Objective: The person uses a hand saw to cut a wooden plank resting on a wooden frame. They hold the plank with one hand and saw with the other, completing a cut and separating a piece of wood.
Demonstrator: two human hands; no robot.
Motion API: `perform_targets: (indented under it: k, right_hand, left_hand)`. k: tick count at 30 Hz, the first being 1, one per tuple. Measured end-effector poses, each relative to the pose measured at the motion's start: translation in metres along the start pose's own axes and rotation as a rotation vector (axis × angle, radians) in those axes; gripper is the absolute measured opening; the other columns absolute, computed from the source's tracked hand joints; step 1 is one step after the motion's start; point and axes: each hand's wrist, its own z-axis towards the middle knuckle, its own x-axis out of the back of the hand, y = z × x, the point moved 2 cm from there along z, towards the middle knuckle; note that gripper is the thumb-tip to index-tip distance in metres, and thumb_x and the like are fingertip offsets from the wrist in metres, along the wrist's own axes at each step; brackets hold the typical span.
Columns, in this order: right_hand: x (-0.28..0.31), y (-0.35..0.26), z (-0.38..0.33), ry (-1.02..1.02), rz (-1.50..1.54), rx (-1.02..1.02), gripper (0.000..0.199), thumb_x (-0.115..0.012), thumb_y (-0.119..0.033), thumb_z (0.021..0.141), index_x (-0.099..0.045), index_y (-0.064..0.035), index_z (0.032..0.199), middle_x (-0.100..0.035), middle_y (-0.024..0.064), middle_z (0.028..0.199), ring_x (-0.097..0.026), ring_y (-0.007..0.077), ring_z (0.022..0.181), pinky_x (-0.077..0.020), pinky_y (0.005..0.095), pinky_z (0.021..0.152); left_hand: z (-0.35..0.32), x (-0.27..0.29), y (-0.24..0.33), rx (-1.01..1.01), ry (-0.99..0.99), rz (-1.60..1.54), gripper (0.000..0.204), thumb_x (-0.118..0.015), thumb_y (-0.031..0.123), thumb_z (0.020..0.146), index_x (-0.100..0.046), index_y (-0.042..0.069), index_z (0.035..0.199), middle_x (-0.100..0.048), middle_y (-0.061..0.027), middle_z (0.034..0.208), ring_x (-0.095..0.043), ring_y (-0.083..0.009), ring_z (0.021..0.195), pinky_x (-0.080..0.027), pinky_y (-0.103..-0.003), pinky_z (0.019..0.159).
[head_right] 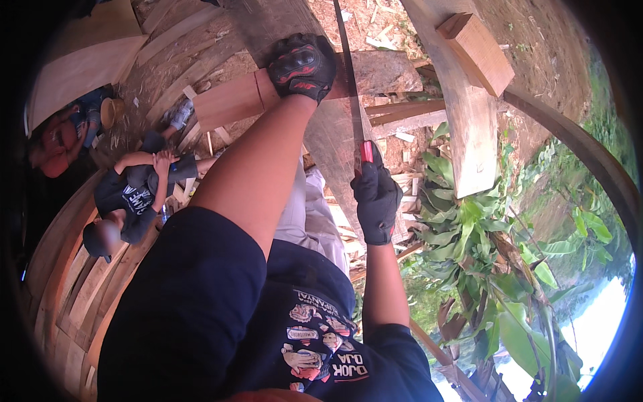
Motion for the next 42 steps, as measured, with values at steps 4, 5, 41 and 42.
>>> perform_targets:
  k: [4,5,41,42]
  right_hand:
    - [0.017,0.031,-0.071,0.027,-0.109,-0.06,0.053,-0.054,-0.041,0.116,-0.065,-0.0042,0.152,-0.068,-0.0001,0.079,-0.059,0.0084,0.068,-0.0504,0.0294,0.064]
    - [0.026,0.055,-0.089,0.01,-0.102,-0.112,0.055,-0.054,-0.042,0.116,-0.061,-0.0051,0.156,-0.068,-0.0005,0.079,-0.06,0.0069,0.069,-0.05,0.0279,0.064]
    - [-0.031,-0.085,0.073,0.174,-0.05,0.371,0.049,-0.07,-0.016,0.105,-0.065,-0.0068,0.152,-0.079,0.0184,0.126,-0.077,0.0188,0.094,-0.0599,0.0356,0.085]
    - [-0.03,-0.085,0.07,0.173,-0.047,0.338,0.048,-0.07,-0.016,0.105,-0.065,-0.007,0.152,-0.079,0.0191,0.128,-0.078,0.0203,0.098,-0.0599,0.0363,0.086]
  left_hand:
    - [-0.003,-0.045,-0.005,-0.001,0.179,0.188,0.042,-0.048,0.045,0.107,-0.074,0.013,0.104,-0.076,-0.0129,0.11,-0.075,-0.0372,0.103,-0.06,-0.055,0.081]
    - [-0.003,-0.037,0.0,0.015,0.126,0.115,0.042,-0.047,0.045,0.107,-0.074,0.013,0.102,-0.076,-0.0132,0.108,-0.075,-0.0372,0.101,-0.06,-0.055,0.08]
    - [0.003,0.009,0.003,0.019,-0.079,-0.05,0.032,-0.059,0.036,0.099,-0.076,0.013,0.113,-0.077,-0.0142,0.117,-0.075,-0.0364,0.11,-0.061,-0.052,0.089]
    - [0.004,0.007,0.005,0.032,-0.149,-0.062,0.035,-0.061,0.036,0.097,-0.076,0.012,0.118,-0.077,-0.0149,0.121,-0.074,-0.0359,0.114,-0.06,-0.052,0.091]
